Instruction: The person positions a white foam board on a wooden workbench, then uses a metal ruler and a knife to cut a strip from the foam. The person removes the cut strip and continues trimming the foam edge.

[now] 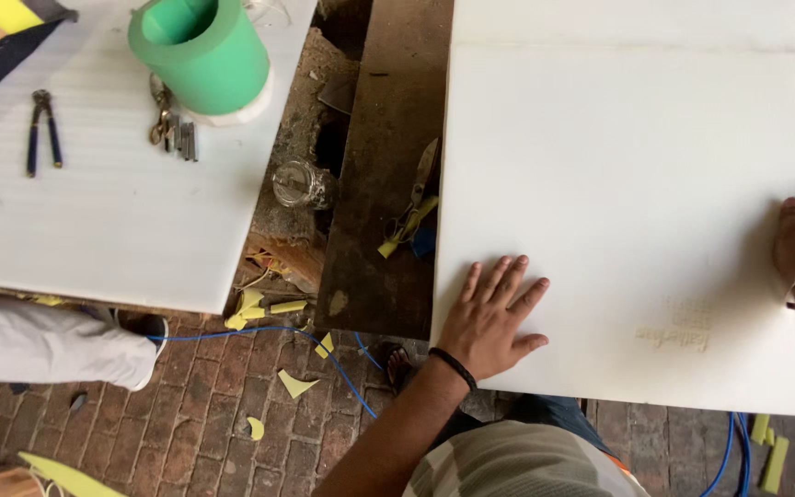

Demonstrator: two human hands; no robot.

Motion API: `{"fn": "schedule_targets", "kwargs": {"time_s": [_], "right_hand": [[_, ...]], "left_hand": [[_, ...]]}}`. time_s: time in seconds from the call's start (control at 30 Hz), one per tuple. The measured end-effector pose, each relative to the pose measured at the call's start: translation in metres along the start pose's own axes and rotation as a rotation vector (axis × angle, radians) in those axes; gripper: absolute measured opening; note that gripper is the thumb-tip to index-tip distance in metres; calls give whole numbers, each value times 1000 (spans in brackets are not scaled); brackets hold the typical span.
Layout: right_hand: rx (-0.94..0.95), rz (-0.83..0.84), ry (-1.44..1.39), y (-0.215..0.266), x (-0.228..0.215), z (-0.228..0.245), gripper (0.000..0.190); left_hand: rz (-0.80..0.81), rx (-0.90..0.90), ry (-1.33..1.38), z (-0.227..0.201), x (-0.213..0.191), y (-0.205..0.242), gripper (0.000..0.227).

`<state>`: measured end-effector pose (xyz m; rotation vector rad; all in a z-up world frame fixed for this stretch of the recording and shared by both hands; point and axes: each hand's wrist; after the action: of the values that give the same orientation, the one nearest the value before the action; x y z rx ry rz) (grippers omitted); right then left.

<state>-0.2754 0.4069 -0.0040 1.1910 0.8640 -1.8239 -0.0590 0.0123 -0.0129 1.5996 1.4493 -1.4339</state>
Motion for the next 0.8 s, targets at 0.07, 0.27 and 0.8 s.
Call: {"fn": "schedule_targets", "kwargs": {"time_s": [0.07,0.27,0.8], "right_hand": [[-3,46,91,35,-10,20,73],[-140,65,172,111,-10,64,98],[-1555,240,-48,192,27,286,57]], "left_hand": [[24,35,22,11,-9,-2,81],[55,55,112,34,-18,1,81],[-386,-293,520,36,7,33,107]]}}
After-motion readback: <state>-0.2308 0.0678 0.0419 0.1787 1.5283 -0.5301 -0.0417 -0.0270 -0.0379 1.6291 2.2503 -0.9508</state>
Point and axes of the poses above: each hand's wrist, its own y-axis away from the middle knuckle, its own x-axis out of the palm, z = x × y, and after that the axes turned 11 degrees about -z, right-handed
